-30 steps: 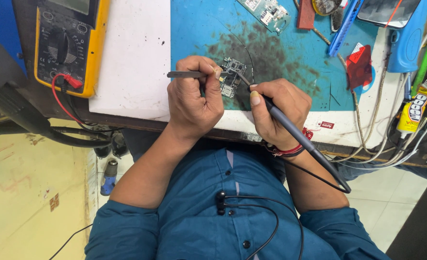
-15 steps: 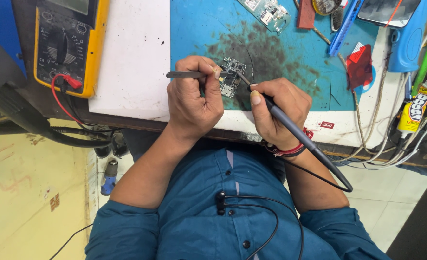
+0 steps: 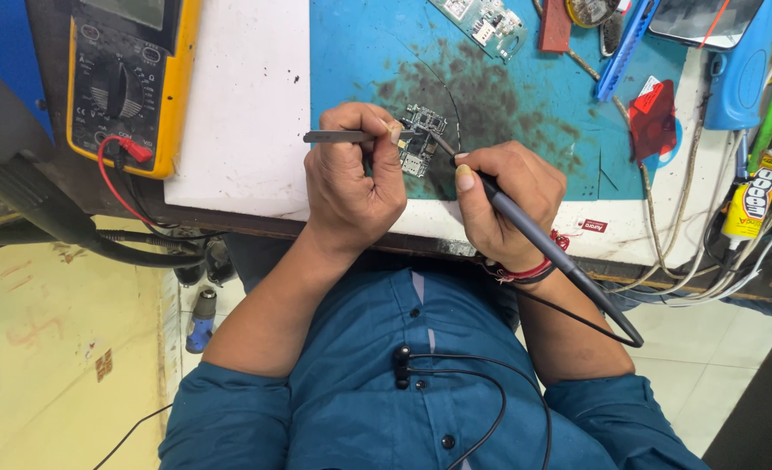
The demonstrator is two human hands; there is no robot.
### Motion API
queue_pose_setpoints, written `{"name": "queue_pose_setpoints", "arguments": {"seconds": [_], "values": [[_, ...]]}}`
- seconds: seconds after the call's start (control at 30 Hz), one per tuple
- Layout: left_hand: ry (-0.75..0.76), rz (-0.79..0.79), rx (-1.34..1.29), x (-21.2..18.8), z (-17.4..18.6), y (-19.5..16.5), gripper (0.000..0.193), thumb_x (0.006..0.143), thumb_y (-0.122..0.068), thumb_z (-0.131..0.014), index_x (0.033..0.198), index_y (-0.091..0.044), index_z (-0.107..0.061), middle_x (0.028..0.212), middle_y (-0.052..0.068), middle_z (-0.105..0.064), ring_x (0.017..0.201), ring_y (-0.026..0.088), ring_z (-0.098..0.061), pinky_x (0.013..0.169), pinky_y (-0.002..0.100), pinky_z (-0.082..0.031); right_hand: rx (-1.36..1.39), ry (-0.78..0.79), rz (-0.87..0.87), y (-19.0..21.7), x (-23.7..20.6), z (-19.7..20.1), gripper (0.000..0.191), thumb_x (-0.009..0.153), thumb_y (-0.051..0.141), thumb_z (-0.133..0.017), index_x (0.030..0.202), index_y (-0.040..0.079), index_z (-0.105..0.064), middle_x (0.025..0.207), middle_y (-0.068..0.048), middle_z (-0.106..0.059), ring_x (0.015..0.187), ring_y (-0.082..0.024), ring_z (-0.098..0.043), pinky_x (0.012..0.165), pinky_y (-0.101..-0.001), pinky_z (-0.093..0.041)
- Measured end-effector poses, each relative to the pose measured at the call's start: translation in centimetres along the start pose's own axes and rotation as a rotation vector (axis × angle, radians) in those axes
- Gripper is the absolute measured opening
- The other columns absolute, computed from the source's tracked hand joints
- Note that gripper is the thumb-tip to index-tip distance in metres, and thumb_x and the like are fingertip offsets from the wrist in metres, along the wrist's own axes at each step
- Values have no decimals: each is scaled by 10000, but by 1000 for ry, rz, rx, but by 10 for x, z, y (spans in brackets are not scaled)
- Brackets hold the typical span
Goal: The person solders components on a small circuit board at a workbench, holding the board with tweezers in one hand and a soldering iron in the other, repositioning the board and working on different points across its surface.
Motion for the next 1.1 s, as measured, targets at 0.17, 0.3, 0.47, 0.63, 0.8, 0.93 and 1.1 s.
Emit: {"name": "queue_pose_setpoints", "arguments": {"seconds": [0.17, 0.3, 0.47, 0.63, 0.8, 0.93, 1.1], "values": [[-2, -12, 8, 0, 0, -1, 179, 1083, 47, -594, 1168, -34, -459, 1032, 106, -658, 687, 83, -622, 614, 212, -530, 4, -4, 8, 0, 0, 1, 54, 1015, 45, -687, 1007, 5, -652, 905, -126, -705, 745, -254, -670, 633, -323, -497], [2, -12, 4, 1, 0, -1, 179, 1085, 48, -586, 1172, -35, -454, 1036, 105, -660, 695, 84, -634, 621, 214, -535, 9, -4, 15, 0, 0, 0, 53, 1019, 47, -684, 1014, 7, -651, 916, -121, -712, 752, -252, -674, 636, -322, -502], [6, 7, 3, 0, 0, 0, 183, 1082, 46, -594, 1166, -36, -453, 1028, 103, -664, 692, 87, -639, 617, 215, -537, 3, 1, 10, -1, 0, 0, 46, 1008, 41, -684, 1002, 7, -654, 899, -119, -712, 734, -250, -666, 626, -322, -494], [1, -10, 13, 1, 0, -1, 178, 1087, 44, -589, 1172, -36, -454, 1034, 102, -661, 703, 89, -644, 627, 218, -543, 8, 3, 12, 0, 0, 0, 41, 1013, 36, -683, 1014, 6, -655, 917, -127, -710, 713, -245, -679, 645, -320, -504], [4, -8, 16, 1, 1, -1, 178, 1082, 46, -592, 1164, -35, -456, 1030, 103, -660, 695, 84, -636, 619, 215, -539, 11, 2, 18, 0, 0, 0, 39, 1008, 27, -682, 1003, 7, -650, 919, -128, -712, 732, -252, -684, 650, -320, -509], [5, -13, 12, 1, 1, -1, 174, 1085, 47, -587, 1167, -34, -456, 1034, 105, -657, 698, 87, -639, 624, 218, -541, 20, 14, 29, 0, 0, 0, 38, 1001, 25, -683, 993, 7, -651, 896, -123, -707, 745, -259, -675, 637, -321, -501], [6, -12, 13, 1, 0, -1, 172, 1085, 46, -584, 1166, -33, -455, 1036, 105, -658, 716, 92, -644, 624, 217, -543, 20, 5, 25, 0, 0, 0, 41, 1003, 27, -683, 999, 4, -649, 904, -126, -713, 735, -254, -668, 630, -319, -497]]}}
Point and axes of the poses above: each hand's wrist, its own x-axis towards the middle knuckle, its own z-axis out of the back of the hand, y = z × x, the point moved 7 cm from there along x, towards the middle knuckle
